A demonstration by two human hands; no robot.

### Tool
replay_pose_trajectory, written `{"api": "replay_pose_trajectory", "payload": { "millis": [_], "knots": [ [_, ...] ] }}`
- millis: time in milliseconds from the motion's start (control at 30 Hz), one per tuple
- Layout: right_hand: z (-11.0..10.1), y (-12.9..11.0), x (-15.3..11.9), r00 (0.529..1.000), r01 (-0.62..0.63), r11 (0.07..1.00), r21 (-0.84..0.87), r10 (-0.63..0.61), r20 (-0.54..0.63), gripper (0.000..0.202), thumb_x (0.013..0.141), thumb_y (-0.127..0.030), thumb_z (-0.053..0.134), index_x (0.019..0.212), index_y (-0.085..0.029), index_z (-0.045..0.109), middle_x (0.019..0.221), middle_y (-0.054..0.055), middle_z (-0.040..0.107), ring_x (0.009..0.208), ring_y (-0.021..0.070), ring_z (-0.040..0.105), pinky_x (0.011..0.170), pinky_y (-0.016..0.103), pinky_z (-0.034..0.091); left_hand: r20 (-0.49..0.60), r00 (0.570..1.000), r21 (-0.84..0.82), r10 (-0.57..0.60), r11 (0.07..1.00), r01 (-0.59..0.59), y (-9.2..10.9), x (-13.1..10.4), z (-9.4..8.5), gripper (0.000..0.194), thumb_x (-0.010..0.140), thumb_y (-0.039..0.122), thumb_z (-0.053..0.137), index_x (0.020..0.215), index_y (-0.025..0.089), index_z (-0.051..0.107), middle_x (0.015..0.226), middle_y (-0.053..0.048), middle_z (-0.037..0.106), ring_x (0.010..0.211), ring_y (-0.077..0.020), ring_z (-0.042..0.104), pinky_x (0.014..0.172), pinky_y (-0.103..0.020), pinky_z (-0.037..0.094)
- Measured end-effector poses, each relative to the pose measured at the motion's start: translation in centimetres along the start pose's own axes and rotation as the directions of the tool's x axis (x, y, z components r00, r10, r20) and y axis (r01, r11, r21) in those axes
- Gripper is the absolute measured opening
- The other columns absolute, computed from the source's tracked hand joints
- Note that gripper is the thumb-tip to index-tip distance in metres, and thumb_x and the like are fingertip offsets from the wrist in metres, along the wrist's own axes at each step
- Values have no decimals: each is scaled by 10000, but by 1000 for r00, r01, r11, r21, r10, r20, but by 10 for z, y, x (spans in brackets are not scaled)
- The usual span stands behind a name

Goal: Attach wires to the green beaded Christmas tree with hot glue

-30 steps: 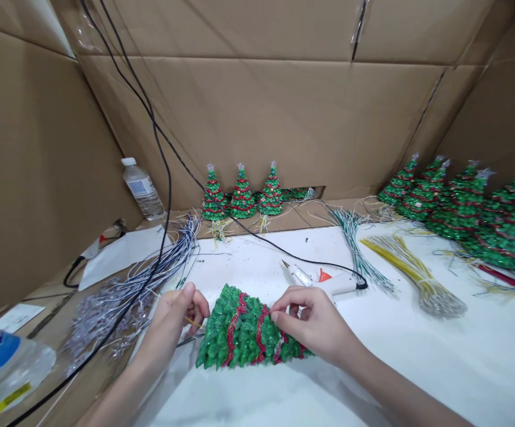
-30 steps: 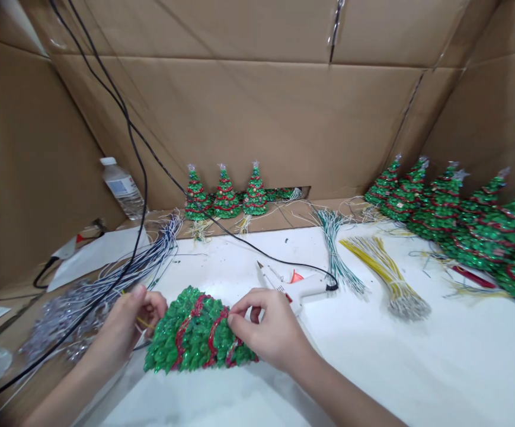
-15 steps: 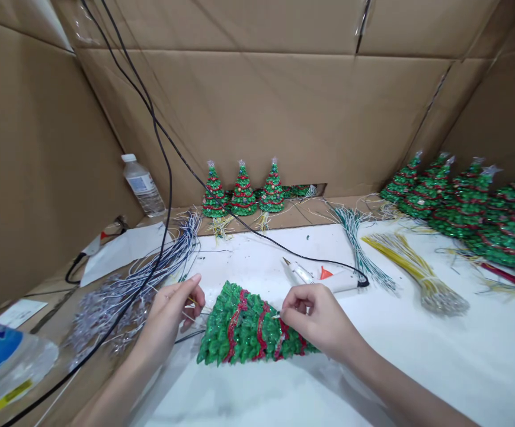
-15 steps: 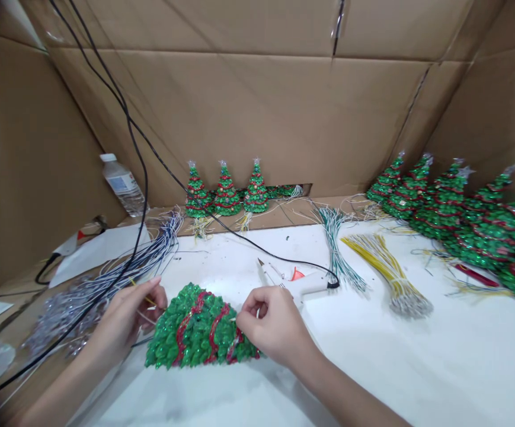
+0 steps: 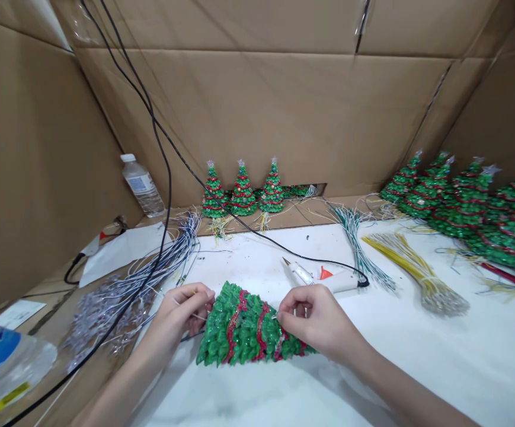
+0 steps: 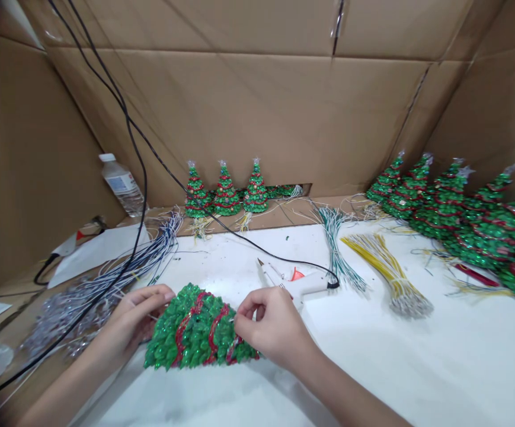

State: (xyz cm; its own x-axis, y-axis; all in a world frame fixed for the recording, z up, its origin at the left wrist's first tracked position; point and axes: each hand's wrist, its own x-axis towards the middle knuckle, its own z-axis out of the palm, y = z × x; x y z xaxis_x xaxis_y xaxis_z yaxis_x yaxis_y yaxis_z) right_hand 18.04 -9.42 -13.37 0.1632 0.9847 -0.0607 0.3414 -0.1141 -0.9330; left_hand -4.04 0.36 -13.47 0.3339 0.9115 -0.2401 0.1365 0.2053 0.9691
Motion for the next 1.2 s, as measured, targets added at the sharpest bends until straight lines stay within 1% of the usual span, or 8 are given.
{"api": "replay_pose_trajectory", "payload": {
  "millis": [67,167,300,467,767,967,1100,1200],
  "knots": [
    [0,0,0,1000,-3,1000,-3,3,0,89,625,-170,574,596,-177,658,549,-5,612,505,104,467,493,232,356,2,1000,-52,-18,998,18,2,-2,1,319,594,421,742,648,151,580,503,46,479,430,-71,400,418,-167,292],
    [0,-1,0,1000,-2,1000,-1,2,4,87,634,-183,582,608,-180,665,551,-7,609,505,103,458,496,234,348,58,998,-82,-23,996,28,4,-4,4,318,599,409,753,648,144,583,562,29,508,482,-78,439,455,-174,332],
    [0,-1,-1,999,18,1000,22,-18,38,100,670,-242,584,650,-178,658,578,-2,610,505,103,448,495,239,341,145,989,-60,4,998,5,1,-4,5,363,642,439,731,576,147,525,551,40,451,484,-69,389,451,-172,317],
    [0,0,-1,996,46,998,36,-48,71,127,695,-297,576,680,-185,635,623,10,605,527,114,448,497,251,340,164,986,22,-1,1000,-2,-6,-2,2,396,668,488,694,559,159,501,519,47,425,469,-72,370,430,-165,295],
    [0,-1,-2,994,37,998,46,-41,105,135,709,-302,578,687,-174,616,611,7,562,523,113,423,492,255,318,168,986,66,-20,998,10,1,-6,8,235,615,366,702,551,159,612,536,6,571,493,-123,511,533,-234,436],
    [1,-1,-1,993,30,997,76,-38,112,123,719,-285,575,689,-169,603,603,2,550,533,114,432,501,254,322,4,1000,16,-19,1000,19,2,-8,10,232,573,406,684,563,180,634,595,-8,626,592,-162,564,562,-241,456],
    [1,1,0,993,21,995,102,-32,112,103,715,-269,585,689,-171,600,590,-4,547,527,112,443,499,251,324,-47,996,46,-69,996,71,6,-11,13,212,551,386,675,602,183,639,610,-12,635,641,-189,578,597,-259,458],
    [2,3,0,995,18,992,122,-30,91,91,711,-262,592,685,-175,593,580,-10,543,522,110,446,495,248,322,-97,993,29,-68,997,72,3,-11,11,226,569,396,675,644,185,640,674,-12,643,729,-204,589,652,-264,457]
  ]
}}
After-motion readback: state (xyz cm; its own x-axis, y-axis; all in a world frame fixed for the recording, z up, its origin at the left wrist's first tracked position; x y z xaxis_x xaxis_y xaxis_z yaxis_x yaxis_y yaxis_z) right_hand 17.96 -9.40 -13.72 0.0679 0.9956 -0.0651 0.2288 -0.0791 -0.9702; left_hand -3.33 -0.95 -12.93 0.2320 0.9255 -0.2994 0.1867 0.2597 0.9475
